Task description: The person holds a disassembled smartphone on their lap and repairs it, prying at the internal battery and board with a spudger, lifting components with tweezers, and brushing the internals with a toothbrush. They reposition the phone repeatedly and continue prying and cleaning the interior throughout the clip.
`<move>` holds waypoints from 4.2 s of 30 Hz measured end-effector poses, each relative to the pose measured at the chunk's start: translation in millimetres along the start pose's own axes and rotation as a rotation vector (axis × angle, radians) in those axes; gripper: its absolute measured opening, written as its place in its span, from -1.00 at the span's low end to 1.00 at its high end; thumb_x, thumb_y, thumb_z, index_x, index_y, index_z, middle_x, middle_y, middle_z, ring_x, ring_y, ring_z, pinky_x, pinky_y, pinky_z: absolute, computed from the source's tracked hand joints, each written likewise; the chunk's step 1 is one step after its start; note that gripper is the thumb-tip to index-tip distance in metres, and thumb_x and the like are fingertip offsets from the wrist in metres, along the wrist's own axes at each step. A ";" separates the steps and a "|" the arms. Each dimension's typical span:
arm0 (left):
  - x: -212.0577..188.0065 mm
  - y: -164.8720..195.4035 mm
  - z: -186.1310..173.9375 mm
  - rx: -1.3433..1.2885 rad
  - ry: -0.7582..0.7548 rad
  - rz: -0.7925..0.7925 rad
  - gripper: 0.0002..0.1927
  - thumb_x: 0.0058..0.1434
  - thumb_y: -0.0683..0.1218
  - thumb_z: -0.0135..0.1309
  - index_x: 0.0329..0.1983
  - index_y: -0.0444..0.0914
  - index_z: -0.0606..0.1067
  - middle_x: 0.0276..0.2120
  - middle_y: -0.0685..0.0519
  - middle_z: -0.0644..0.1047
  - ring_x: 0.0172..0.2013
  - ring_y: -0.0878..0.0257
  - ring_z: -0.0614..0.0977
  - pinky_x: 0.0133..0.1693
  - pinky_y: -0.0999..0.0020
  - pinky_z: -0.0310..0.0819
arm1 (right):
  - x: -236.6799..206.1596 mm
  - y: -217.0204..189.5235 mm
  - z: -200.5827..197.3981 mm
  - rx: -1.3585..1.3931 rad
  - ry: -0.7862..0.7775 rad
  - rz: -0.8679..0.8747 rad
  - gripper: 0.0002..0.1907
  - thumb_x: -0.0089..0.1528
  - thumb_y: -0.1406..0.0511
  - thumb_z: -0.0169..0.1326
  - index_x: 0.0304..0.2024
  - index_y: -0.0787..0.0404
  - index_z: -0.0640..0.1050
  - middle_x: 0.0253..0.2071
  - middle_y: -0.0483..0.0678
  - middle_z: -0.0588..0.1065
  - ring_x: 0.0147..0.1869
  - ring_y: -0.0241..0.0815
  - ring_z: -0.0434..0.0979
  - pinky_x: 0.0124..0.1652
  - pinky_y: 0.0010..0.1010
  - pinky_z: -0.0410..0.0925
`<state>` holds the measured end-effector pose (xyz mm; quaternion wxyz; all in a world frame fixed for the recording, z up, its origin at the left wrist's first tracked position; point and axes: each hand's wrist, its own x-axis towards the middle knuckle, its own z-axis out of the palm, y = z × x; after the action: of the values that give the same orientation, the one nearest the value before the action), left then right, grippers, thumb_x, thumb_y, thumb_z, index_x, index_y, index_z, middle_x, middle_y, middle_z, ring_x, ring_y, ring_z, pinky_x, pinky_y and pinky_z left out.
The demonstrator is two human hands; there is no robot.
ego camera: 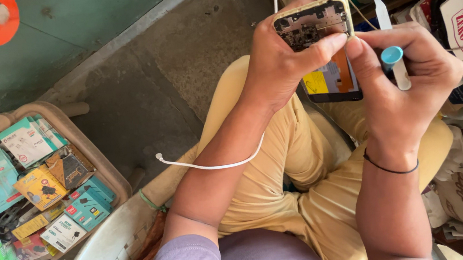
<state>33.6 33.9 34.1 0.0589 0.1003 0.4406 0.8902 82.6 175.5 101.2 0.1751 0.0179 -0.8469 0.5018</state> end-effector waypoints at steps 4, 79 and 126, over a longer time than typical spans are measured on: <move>0.6 0.7 -0.8 0.005 -0.014 0.002 -0.90 0.23 -0.27 0.24 -0.22 -0.36 0.54 -0.35 0.18 0.51 -0.32 0.48 0.50 -0.25 0.54 0.43 | 0.3 1.3 -1.5 -0.001 -0.005 -0.001 -0.89 0.39 0.47 0.35 -0.13 0.36 0.63 -0.33 -0.16 0.51 -0.29 -0.45 0.38 -0.22 -0.65 0.24; 5.1 -27.4 -17.6 -0.801 -0.141 -0.192 -0.25 0.64 0.31 -0.31 0.10 -0.51 0.47 -0.07 -0.15 0.60 -0.09 0.17 0.66 0.01 0.28 0.58 | 13.3 48.3 0.7 0.515 -0.119 0.388 -0.87 0.36 0.49 0.30 -0.04 0.38 0.65 -0.33 -0.12 0.55 -0.42 -0.47 0.36 -0.40 -0.67 0.16; 5.6 -22.3 -21.6 -0.773 -0.058 -0.213 -0.26 0.55 0.29 -0.24 0.05 -0.52 0.52 -0.11 -0.14 0.63 -0.16 0.21 0.67 0.00 0.24 0.61 | -10.1 77.8 -27.3 0.650 -0.383 0.313 -0.49 0.24 0.59 0.22 0.26 0.45 0.51 0.15 0.07 0.55 0.04 -0.37 0.60 0.08 -0.62 0.44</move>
<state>23.6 31.7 4.2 0.1965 0.0497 0.0795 0.9760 83.7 235.9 44.2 -0.0789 0.0364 -0.6540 0.7515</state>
